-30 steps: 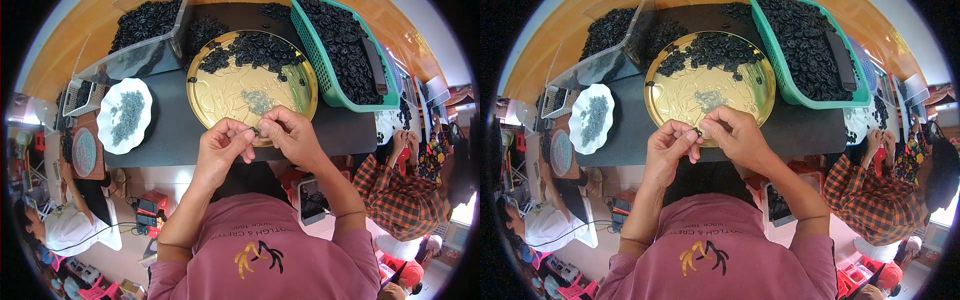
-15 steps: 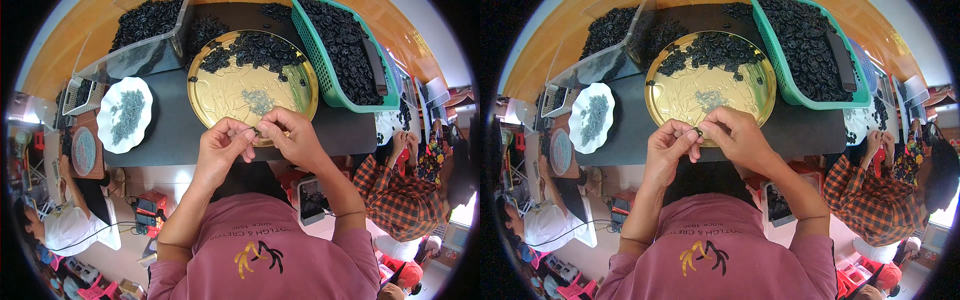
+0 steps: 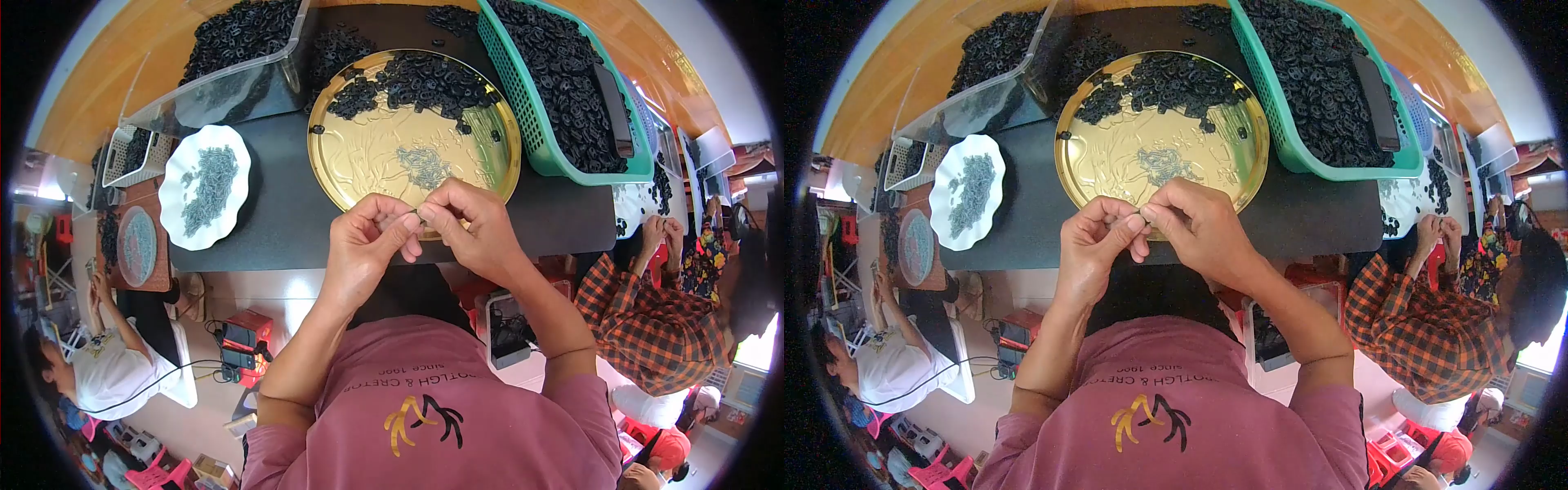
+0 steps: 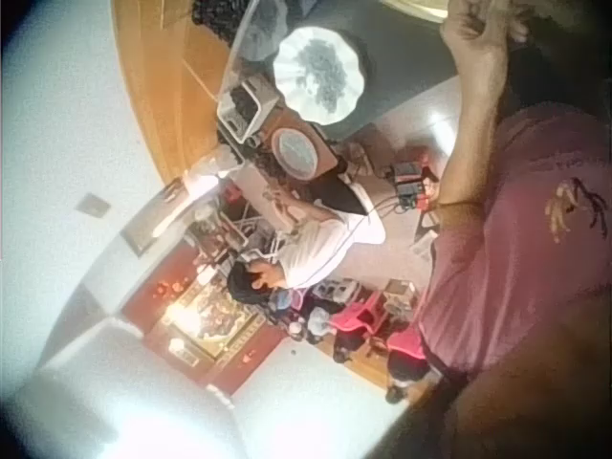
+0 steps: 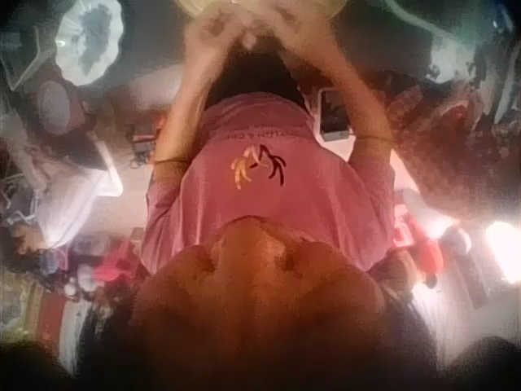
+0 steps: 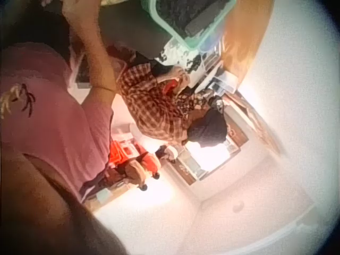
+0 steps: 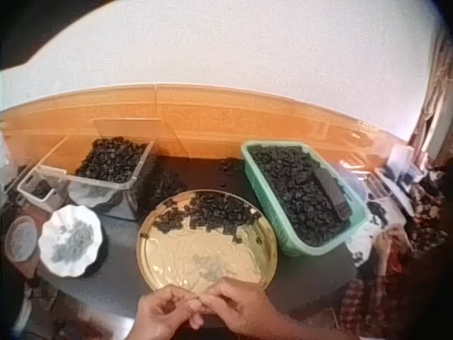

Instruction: The person assembles small black clips by hand, picking up tiny metal pins and fitting them into the clips over a tray.

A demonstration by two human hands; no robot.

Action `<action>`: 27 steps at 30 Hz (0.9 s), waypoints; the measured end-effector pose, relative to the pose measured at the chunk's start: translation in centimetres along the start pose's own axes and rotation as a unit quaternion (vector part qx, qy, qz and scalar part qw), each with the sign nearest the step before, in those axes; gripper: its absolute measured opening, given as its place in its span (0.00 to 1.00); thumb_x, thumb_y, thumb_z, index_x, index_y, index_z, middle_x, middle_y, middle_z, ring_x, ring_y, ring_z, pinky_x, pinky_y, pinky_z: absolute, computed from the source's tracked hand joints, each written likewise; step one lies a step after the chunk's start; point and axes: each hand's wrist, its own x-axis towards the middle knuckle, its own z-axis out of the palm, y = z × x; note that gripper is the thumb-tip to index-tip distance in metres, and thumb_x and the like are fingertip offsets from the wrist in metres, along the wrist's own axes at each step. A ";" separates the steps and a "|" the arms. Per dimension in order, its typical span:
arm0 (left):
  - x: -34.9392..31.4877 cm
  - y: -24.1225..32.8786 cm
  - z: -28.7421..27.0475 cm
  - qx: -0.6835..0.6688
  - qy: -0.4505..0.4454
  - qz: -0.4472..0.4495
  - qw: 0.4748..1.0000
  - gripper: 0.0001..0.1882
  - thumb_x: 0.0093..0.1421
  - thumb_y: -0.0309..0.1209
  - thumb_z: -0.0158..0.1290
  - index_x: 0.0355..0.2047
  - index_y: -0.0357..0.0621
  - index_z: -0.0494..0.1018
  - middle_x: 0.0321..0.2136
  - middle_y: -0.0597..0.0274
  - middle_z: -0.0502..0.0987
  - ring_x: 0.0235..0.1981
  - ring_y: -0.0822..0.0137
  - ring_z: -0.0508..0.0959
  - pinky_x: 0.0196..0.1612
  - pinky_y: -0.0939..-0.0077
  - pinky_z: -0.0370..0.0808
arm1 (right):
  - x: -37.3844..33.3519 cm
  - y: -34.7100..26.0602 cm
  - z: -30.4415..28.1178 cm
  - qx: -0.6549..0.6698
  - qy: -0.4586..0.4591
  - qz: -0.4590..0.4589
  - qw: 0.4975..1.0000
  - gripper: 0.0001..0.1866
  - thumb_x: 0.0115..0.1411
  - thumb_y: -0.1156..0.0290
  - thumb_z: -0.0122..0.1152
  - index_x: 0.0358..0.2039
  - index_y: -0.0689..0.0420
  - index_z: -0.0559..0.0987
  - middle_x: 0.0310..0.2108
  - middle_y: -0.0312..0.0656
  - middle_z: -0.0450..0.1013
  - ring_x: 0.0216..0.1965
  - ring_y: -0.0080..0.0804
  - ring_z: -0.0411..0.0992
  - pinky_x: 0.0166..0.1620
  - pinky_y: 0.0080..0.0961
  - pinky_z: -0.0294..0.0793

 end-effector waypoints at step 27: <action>0.5 0.2 -0.2 -0.042 -0.041 -0.048 0.997 0.05 0.62 0.26 0.52 0.34 0.35 0.70 0.25 0.61 0.76 0.22 0.74 0.75 0.25 0.83 0.72 | 0.2 1.2 -0.4 -0.135 0.048 -0.171 0.975 0.07 0.54 0.74 0.61 0.27 0.61 0.72 0.25 0.46 0.67 0.25 0.44 0.70 0.27 0.34 0.69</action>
